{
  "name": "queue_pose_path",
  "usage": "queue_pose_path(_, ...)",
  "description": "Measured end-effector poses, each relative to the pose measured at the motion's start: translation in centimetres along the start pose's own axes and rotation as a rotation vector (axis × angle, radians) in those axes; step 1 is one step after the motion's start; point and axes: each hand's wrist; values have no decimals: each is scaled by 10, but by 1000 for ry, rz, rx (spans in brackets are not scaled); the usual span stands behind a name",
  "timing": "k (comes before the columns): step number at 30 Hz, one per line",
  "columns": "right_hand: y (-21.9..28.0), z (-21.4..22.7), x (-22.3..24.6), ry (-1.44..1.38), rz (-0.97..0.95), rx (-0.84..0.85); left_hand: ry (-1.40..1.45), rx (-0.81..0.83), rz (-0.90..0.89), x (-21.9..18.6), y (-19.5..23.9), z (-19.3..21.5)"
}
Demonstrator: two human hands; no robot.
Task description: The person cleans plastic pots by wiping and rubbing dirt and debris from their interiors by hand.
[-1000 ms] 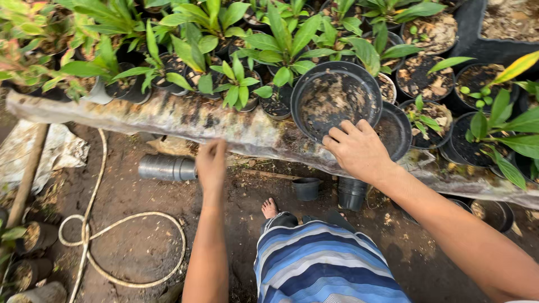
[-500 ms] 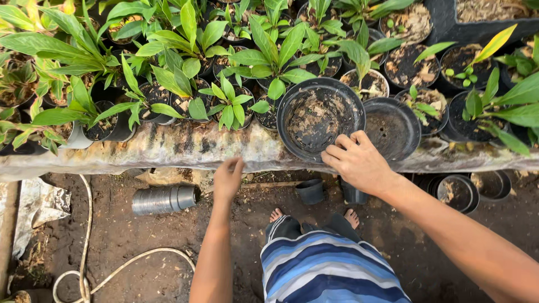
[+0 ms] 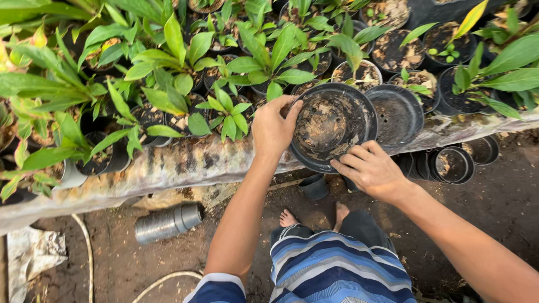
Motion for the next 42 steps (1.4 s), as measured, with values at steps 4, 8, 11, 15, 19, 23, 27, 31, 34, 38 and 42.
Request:
queue_pose_path(4,7,-2,-4,-18,-13,8,28,-45,-47,-3,1,-6)
queue_pose_path(8,-5,0,-20,-93,-83,91,16,-243,-349,-15,2,-10)
queue_pose_path(11,-24,10,-30,-253,-136,81,-13,-235,-263,-32,4,-17)
queue_pose_path(15,-52,21,-44,-410,-206,1,-28,-327,-161,-59,1,-36)
queue_pose_path(19,-77,20,-40,-382,-486,63,101,-322,-84,-77,0,-42)
queue_pose_path(23,-83,15,-28,-291,-567,-73,115,-357,-113,-83,-2,-37)
queue_pose_path(27,-86,14,-22,-252,-567,-173,69,-338,-68,-77,-2,-26)
queue_pose_path(31,-90,15,-19,-266,-564,-216,122,-359,-58,-57,-6,-35)
queue_pose_path(34,-93,14,-16,-306,-613,-239,461,-320,69,-26,-15,-56)
queue_pose_path(38,-95,11,-10,-388,-697,-259,996,-202,179,13,-27,-83)
queue_pose_path(42,-91,9,-11,-399,-659,-341,1074,-77,326,17,-22,-83)
Point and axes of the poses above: each hand's wrist, its own y-axis away from the middle knuckle, its own z-axis out of the back of the hand, x = y × z, and after that the axes turned 3 degrees about y, right-handed
